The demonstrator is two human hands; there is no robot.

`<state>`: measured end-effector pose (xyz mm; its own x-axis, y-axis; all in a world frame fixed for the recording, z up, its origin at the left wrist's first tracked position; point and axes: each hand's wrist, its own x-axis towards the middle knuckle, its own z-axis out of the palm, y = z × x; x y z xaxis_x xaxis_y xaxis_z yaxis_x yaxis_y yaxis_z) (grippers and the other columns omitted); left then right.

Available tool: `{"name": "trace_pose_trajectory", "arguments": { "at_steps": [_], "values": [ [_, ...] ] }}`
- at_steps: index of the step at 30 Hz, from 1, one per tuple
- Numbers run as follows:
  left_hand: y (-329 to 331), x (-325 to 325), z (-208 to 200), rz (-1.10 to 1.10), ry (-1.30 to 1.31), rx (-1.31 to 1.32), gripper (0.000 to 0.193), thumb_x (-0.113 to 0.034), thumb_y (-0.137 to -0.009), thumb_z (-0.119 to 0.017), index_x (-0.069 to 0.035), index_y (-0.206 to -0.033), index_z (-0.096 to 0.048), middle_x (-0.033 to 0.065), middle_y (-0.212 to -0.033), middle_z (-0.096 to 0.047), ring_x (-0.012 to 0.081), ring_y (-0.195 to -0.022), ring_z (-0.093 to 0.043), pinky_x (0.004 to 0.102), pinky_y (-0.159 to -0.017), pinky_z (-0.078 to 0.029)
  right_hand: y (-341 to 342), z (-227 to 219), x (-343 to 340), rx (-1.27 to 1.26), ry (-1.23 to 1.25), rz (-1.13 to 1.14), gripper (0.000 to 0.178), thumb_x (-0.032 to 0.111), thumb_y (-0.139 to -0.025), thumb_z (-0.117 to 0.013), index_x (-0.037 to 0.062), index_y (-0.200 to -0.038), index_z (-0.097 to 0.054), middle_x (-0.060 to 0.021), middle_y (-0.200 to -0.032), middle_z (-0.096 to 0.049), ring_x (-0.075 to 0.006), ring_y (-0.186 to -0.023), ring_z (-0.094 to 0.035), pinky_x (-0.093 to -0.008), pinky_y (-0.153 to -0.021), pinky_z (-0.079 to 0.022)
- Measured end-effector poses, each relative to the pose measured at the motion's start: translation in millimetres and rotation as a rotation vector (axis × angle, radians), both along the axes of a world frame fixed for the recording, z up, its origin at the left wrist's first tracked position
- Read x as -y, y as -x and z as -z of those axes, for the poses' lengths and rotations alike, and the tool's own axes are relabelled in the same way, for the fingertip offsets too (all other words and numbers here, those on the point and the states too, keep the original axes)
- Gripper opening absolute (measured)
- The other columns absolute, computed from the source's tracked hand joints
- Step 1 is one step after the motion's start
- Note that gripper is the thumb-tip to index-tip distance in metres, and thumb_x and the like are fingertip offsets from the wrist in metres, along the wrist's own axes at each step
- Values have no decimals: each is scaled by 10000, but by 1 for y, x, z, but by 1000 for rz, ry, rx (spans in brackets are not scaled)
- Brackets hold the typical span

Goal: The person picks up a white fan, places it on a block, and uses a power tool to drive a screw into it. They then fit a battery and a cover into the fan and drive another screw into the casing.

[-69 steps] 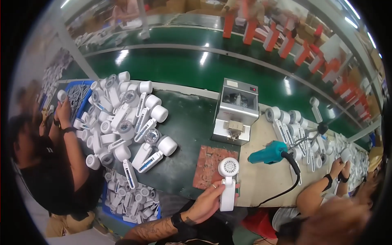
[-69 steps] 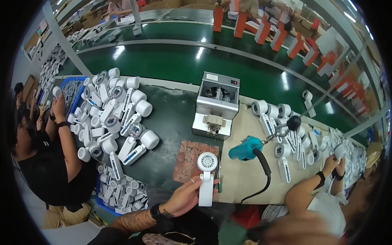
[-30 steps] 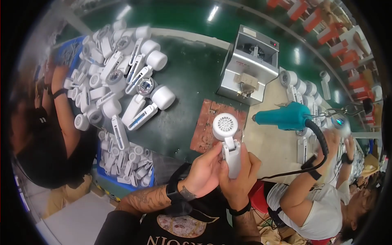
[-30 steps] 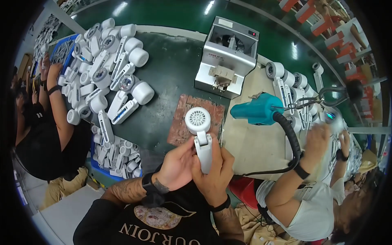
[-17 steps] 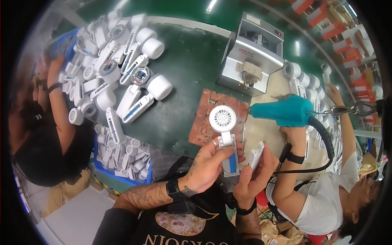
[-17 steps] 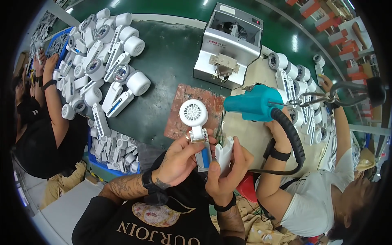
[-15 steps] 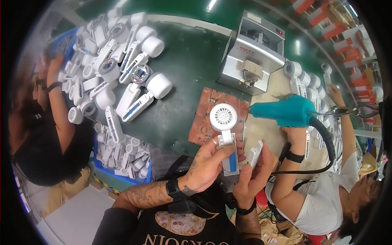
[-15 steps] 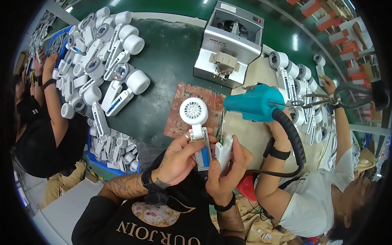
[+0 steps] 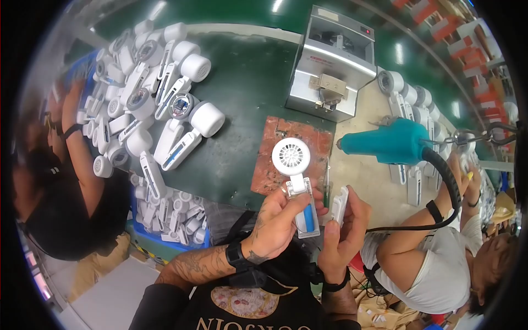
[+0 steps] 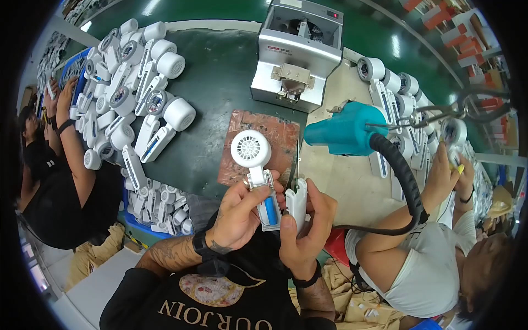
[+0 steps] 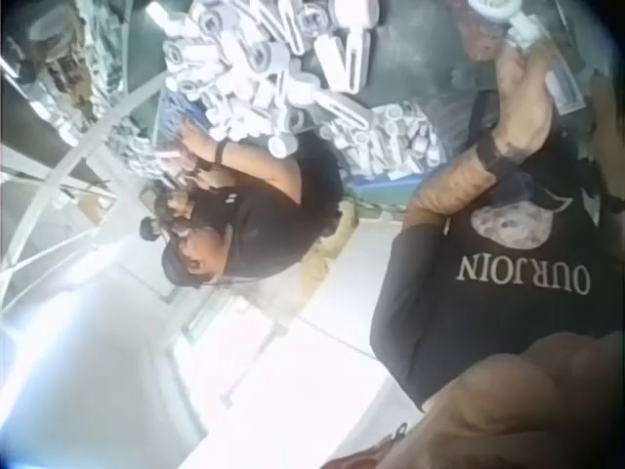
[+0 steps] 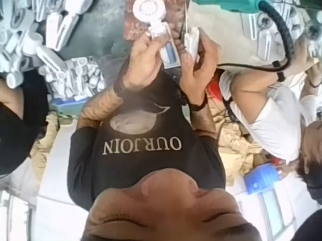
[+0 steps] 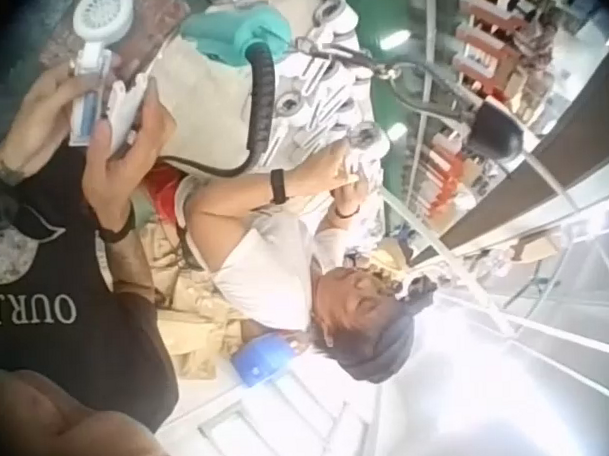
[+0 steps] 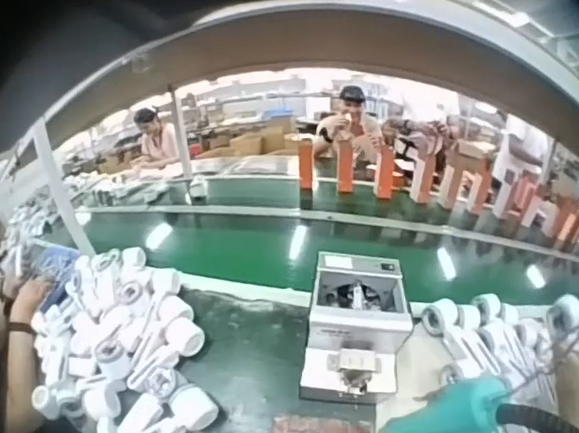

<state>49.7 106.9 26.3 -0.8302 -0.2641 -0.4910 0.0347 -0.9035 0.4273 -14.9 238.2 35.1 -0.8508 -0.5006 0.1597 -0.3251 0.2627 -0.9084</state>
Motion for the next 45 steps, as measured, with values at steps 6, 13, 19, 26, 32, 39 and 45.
{"name": "trace_pose_trajectory", "arguments": {
  "at_steps": [6, 13, 19, 26, 32, 39, 45],
  "values": [
    [3, -2, 5, 26, 22, -2, 326, -129, -1034, -530, -6, -1335, -512, 77, -1136, -624, 196, -1023, -636, 371, -942, -538, 4, -1, -3, 22, 19, -6, 577, 275, -976, -561, -76, -1418, -436, -140, -1247, -471, -241, -1133, -524, -368, -1009, -407],
    [8, -7, -1, 7, 139, 21, 389, -208, -1058, -471, 10, -1381, -483, 116, -1246, -627, 198, -1138, -611, 366, -985, -494, 8, -1, -1, -60, -1, 6, 599, 176, -840, -699, -44, -1363, -508, -178, -1138, -563, -276, -978, -556, -370, -825, -468],
    [6, -1, 1, -9, -38, -18, 407, -243, -1086, -403, 24, -1383, -485, 116, -1272, -617, 213, -1176, -594, 378, -1039, -455, 4, -12, 9, -218, -152, -32, 583, 145, -811, -713, -32, -1334, -526, -188, -1131, -548, -318, -1009, -565, -402, -865, -479],
    [3, -4, 4, -20, -97, -2, 511, -323, -1058, -350, 9, -1436, -442, 136, -1381, -551, 243, -1269, -532, 404, -1111, -391, 0, -12, 22, -257, -245, -69, 587, 150, -814, -721, -19, -1342, -527, -195, -1140, -549, -332, -1010, -567, -418, -858, -486],
    [3, 0, 7, -33, -182, -157, 520, -274, -993, -380, 22, -1418, -422, 172, -1453, -505, 274, -1326, -492, 419, -1153, -339, 4, -19, 19, -249, -202, 2, 572, 160, -832, -692, -40, -1337, -512, -202, -1163, -549, -323, -1001, -554, -393, -852, -466],
    [3, 1, 10, 8, -197, -214, 488, -166, -1009, -365, 12, -1463, -393, 162, -1485, -476, 264, -1361, -460, 422, -1154, -341, 2, -12, 13, -255, -197, -15, 569, 171, -858, -675, -47, -1349, -485, -170, -1180, -521, -263, -1028, -536, -365, -883, -442],
    [3, 2, 10, 105, -68, -196, 646, 29, -871, -432, -4, -1509, -342, 144, -1488, -472, 243, -1356, -465, 402, -1149, -352, 8, -9, 8, -79, -99, 7, 571, 224, -907, -646, -77, -1356, -459, -127, -1191, -482, -218, -1063, -524, -339, -924, -423]
  ]
}}
